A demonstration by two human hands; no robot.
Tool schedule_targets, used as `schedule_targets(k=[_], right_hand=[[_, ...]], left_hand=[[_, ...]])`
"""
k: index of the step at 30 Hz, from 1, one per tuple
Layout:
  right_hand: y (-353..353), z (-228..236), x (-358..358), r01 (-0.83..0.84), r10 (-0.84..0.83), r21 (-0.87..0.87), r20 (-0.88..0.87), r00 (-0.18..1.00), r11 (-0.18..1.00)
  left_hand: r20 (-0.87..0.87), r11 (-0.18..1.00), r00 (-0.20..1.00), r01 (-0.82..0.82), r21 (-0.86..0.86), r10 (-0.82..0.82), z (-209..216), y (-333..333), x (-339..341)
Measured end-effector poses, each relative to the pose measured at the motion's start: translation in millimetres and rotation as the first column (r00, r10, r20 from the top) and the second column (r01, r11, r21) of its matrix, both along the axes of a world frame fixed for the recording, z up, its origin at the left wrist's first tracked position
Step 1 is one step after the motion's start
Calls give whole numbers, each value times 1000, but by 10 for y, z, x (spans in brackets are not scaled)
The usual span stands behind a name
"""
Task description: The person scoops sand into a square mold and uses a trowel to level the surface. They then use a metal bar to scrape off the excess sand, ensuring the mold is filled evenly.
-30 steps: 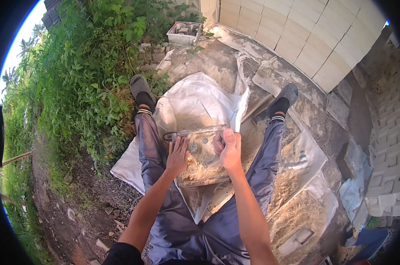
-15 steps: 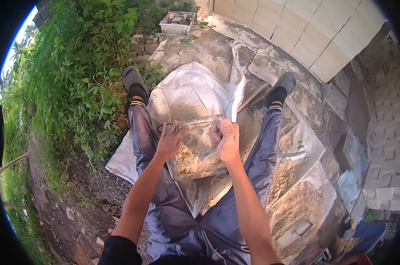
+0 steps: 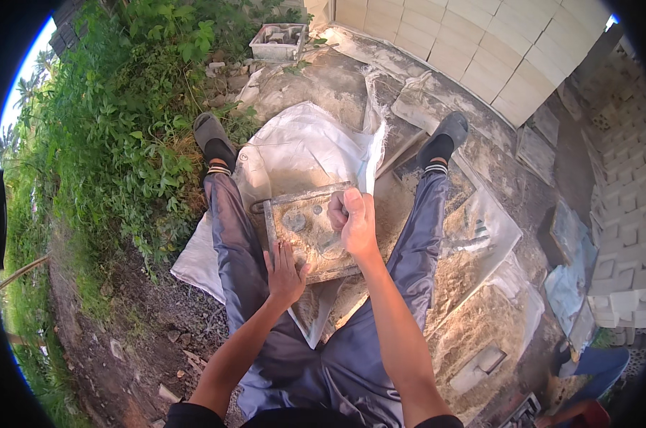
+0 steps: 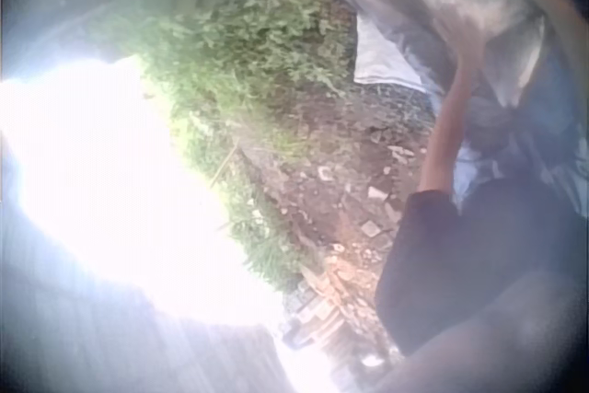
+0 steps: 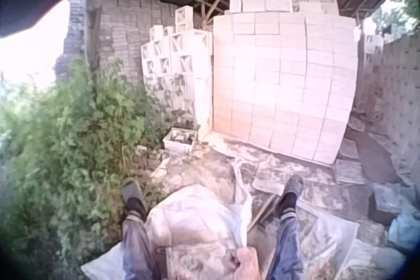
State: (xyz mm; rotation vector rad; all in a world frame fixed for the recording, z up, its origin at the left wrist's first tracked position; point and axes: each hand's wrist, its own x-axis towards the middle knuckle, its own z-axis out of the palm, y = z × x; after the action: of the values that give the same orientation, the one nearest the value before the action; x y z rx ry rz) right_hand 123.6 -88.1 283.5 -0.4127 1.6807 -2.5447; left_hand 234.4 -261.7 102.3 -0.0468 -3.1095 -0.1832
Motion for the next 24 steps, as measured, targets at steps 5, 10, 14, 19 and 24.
schedule_targets(k=[5, 10, 14, 19, 24], right_hand=[[-47, 34, 53, 14, -14, 54, 0, 1000, 998], [-82, 66, 11, 35, -35, 56, -2, 999, 998], [-125, 49, 20, 22, -23, 21, 19, 1000, 1000], [-34, 6, 51, 9, -10, 48, 9, 1000, 999], [13, -53, 47, -18, 18, 11, -19, 1000, 1000]], left_hand=[[114, 997, 991, -73, -23, 75, 120, 191, 235], [110, 998, 992, -64, -2, 63, 125, 183, 264], [206, 974, 971, -75, -213, 120, 171, 251, 279], [172, 981, 985, 27, -194, 7, 261, 139, 212], [166, 993, 985, 59, -100, -42, 284, -41, 172]])
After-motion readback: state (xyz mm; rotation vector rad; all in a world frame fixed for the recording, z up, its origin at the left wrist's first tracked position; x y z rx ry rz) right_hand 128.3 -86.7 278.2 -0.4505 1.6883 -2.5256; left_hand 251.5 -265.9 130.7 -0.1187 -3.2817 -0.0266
